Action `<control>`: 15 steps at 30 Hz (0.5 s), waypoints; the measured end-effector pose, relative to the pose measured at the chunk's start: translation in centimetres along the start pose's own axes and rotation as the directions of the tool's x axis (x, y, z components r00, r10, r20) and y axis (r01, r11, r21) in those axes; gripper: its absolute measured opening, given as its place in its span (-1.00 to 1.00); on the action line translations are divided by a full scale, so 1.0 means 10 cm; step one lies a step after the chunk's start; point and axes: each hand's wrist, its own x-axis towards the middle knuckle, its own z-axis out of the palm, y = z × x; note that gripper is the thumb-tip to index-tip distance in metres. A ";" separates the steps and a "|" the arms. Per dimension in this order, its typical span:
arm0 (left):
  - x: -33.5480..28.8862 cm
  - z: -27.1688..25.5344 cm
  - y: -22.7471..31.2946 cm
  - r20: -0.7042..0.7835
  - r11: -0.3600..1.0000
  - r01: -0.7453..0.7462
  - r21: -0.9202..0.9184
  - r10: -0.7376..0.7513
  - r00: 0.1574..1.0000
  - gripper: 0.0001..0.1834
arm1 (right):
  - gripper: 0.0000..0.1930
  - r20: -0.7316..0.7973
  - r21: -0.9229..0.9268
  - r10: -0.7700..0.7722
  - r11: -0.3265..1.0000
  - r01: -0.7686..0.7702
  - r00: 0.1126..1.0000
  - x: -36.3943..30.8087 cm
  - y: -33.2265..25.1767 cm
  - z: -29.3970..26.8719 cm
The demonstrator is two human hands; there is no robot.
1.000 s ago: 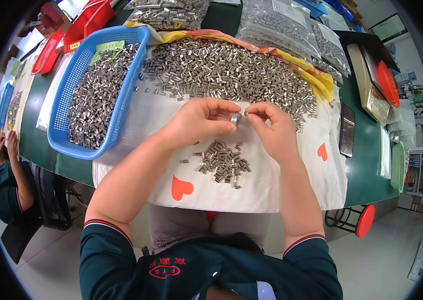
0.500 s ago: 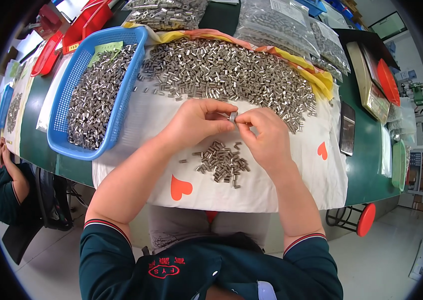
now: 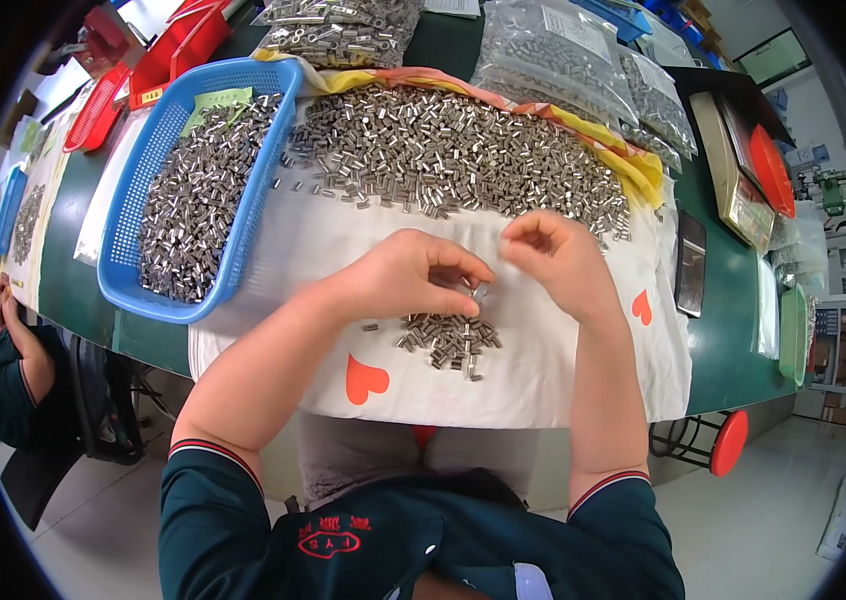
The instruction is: Sorting and inspecting small metal hardware components at a workbench.
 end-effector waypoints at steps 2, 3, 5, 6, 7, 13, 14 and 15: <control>-0.04 0.01 0.02 0.057 0.995 -0.039 0.091 0.034 0.998 -0.65 | -0.91 -0.292 -0.569 -0.178 0.822 -0.021 0.940 0.11 -0.09 0.06; -0.05 0.01 0.03 0.094 0.988 -0.049 0.146 0.035 0.995 -0.65 | -0.92 -0.271 -0.763 -0.293 0.646 -0.019 0.917 0.20 -0.04 0.09; -0.05 -0.01 0.06 0.129 0.977 -0.071 0.202 0.045 0.991 -0.64 | -0.93 -0.235 -0.884 -0.408 0.467 -0.020 0.882 0.35 0.12 0.15; -0.04 -0.01 0.09 0.129 0.985 -0.048 0.168 0.026 0.991 -0.65 | -0.94 -0.174 -0.962 -0.508 0.271 -0.035 0.844 0.39 0.17 0.14; -0.05 -0.01 0.09 0.125 0.991 -0.019 0.131 0.002 0.992 -0.65 | -0.94 -0.167 -0.963 -0.508 0.267 -0.029 0.845 0.40 0.18 0.15; 0.02 -0.04 -0.09 -0.014 0.992 -0.018 -0.122 0.017 1.000 -0.68 | -0.96 -0.179 -0.939 -0.429 0.342 -0.025 0.885 0.28 0.13 0.21; 0.03 -0.05 -0.10 -0.013 0.992 -0.019 -0.122 0.017 1.000 -0.68 | -0.97 -0.182 -0.932 -0.484 0.361 0.006 0.856 0.25 0.14 0.23; 0.04 -0.06 -0.11 -0.088 0.981 -0.020 -0.191 0.004 0.996 -0.68 | -0.97 -0.185 -0.925 -0.538 0.379 0.039 0.822 0.23 0.15 0.24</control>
